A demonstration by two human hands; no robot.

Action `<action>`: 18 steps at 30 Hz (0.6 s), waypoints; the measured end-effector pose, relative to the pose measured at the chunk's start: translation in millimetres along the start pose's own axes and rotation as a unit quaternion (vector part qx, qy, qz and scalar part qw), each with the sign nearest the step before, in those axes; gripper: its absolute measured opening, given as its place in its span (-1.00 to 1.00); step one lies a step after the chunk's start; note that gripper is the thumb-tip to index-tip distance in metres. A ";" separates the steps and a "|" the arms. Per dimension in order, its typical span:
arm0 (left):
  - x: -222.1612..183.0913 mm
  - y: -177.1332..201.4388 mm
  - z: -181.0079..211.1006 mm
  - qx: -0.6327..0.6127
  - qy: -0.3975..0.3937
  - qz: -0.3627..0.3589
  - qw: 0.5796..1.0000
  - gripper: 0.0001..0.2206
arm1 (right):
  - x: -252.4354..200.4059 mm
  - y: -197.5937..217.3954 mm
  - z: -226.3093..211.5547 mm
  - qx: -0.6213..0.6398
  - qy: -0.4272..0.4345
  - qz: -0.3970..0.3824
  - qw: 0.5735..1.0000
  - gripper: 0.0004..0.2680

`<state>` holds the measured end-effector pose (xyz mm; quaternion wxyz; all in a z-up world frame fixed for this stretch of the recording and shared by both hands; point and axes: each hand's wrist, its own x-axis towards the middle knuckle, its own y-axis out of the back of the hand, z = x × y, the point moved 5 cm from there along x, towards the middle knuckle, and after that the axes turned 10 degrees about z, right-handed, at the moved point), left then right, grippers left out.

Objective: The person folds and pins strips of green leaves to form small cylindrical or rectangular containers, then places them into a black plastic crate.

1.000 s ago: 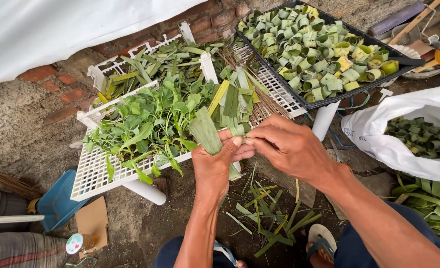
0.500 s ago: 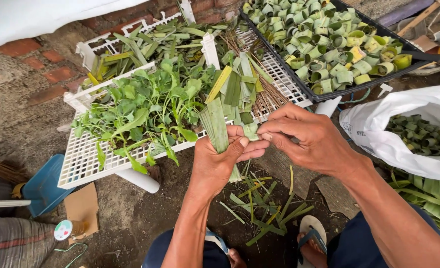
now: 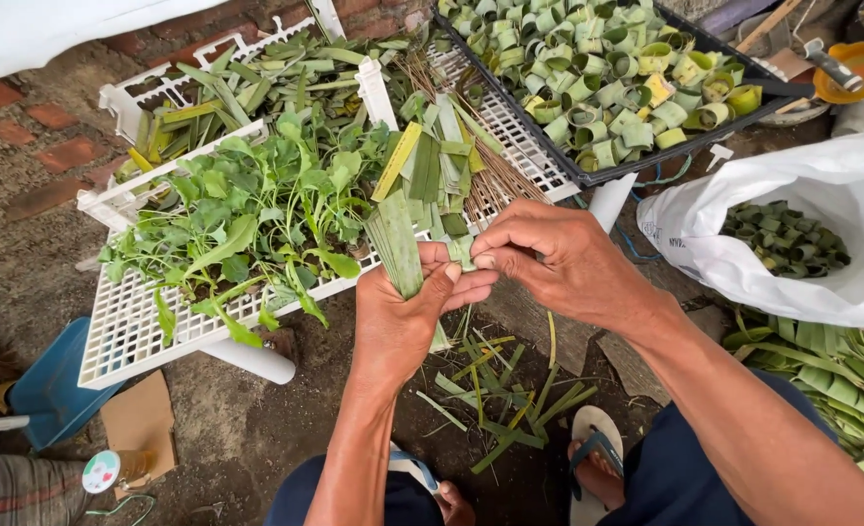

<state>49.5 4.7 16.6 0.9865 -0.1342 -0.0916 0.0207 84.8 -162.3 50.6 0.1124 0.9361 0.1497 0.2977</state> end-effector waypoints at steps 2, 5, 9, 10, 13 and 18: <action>1.0 0.0 2.8 -0.005 0.009 0.004 1.000 -0.83 | 1.0 1.9 -3.2 -0.007 -0.011 -0.002 1.000 -0.89; 0.9 -3.9 6.3 0.017 0.000 0.008 1.000 -0.82 | 1.1 -0.1 -0.9 -0.019 -0.024 0.014 0.999 -0.90; 2.1 18.5 -34.3 0.297 -0.124 0.076 0.944 -0.83 | -13.2 -20.7 30.7 -0.108 -0.052 0.057 0.991 -0.92; 1.3 11.3 -29.6 0.298 -0.126 0.075 0.943 -0.83 | -13.7 -24.6 31.9 -0.107 -0.051 0.058 0.991 -0.92; 0.0 -11.0 -12.2 0.494 -0.232 0.050 0.836 -0.83 | -14.3 -26.9 29.6 -0.093 -0.110 0.099 0.985 -0.94; -2.2 -7.3 19.6 0.327 -0.130 0.122 0.928 -0.86 | -2.5 -15.0 -5.7 -0.077 -0.108 0.075 0.988 -0.87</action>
